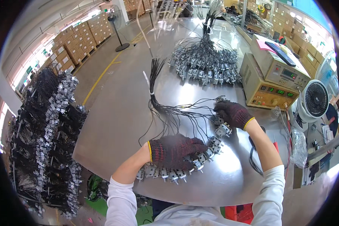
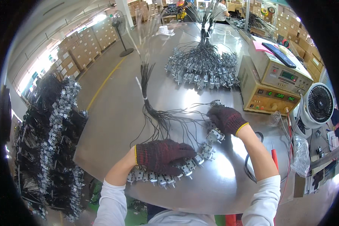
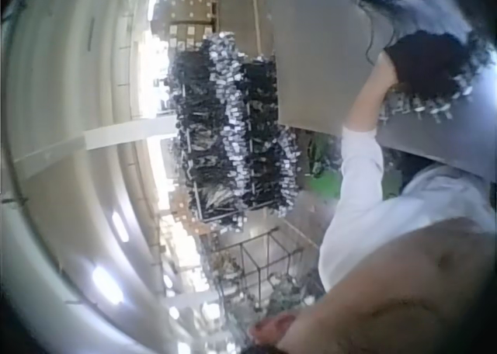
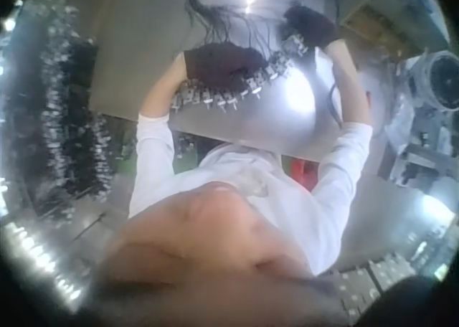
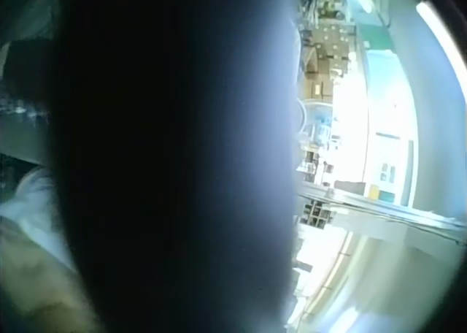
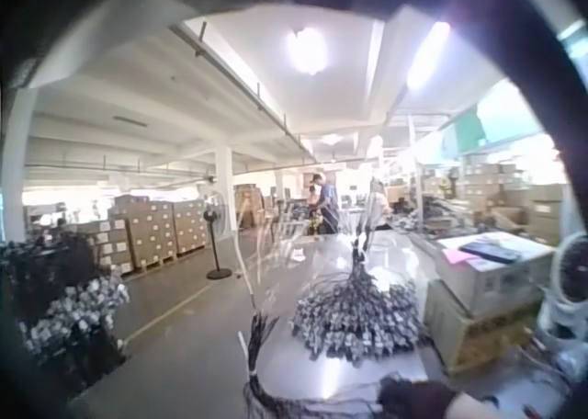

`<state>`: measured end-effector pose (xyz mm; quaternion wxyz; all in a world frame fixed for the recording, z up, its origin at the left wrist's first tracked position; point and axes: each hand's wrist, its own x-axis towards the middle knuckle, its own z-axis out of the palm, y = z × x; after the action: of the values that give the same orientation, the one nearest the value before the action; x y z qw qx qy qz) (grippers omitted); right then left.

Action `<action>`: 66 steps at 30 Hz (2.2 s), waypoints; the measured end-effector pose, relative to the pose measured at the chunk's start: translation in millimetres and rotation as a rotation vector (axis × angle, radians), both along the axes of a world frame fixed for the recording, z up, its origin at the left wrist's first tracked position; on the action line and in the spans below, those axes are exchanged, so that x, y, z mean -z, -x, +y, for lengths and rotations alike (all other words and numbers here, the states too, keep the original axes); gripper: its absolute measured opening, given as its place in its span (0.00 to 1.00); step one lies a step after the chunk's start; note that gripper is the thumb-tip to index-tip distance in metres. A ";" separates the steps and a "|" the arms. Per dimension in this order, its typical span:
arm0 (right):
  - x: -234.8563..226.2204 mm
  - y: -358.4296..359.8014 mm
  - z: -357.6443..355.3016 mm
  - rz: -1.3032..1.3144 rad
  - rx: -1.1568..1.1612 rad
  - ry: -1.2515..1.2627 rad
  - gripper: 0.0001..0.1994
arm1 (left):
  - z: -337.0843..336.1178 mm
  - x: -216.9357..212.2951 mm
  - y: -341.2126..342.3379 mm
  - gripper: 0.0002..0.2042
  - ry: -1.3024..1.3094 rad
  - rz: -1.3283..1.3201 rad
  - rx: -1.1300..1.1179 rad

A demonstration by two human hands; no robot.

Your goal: Manually testing and organizing electronics wire harness components at a workstation.

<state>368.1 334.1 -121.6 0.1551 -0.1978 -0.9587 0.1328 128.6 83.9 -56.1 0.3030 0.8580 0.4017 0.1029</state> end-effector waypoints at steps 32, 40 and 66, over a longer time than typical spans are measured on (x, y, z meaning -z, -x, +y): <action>-33.9 9.3 -82.8 -0.071 0.370 -0.507 0.22 | -10.6 -20.9 -11.0 0.38 0.033 0.108 -0.030; -38.8 -1.0 -90.6 -0.226 0.148 -0.136 0.32 | -6.1 -2.5 -0.9 0.37 0.018 0.085 -0.010; 11.5 10.7 -36.6 0.077 0.303 0.022 0.24 | -16.2 -22.8 5.1 0.24 -0.144 -0.051 -0.028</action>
<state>357.4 297.5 -133.1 0.2078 -0.3365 -0.9099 0.1257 123.5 67.7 -33.3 0.2491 0.8691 0.3973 0.1575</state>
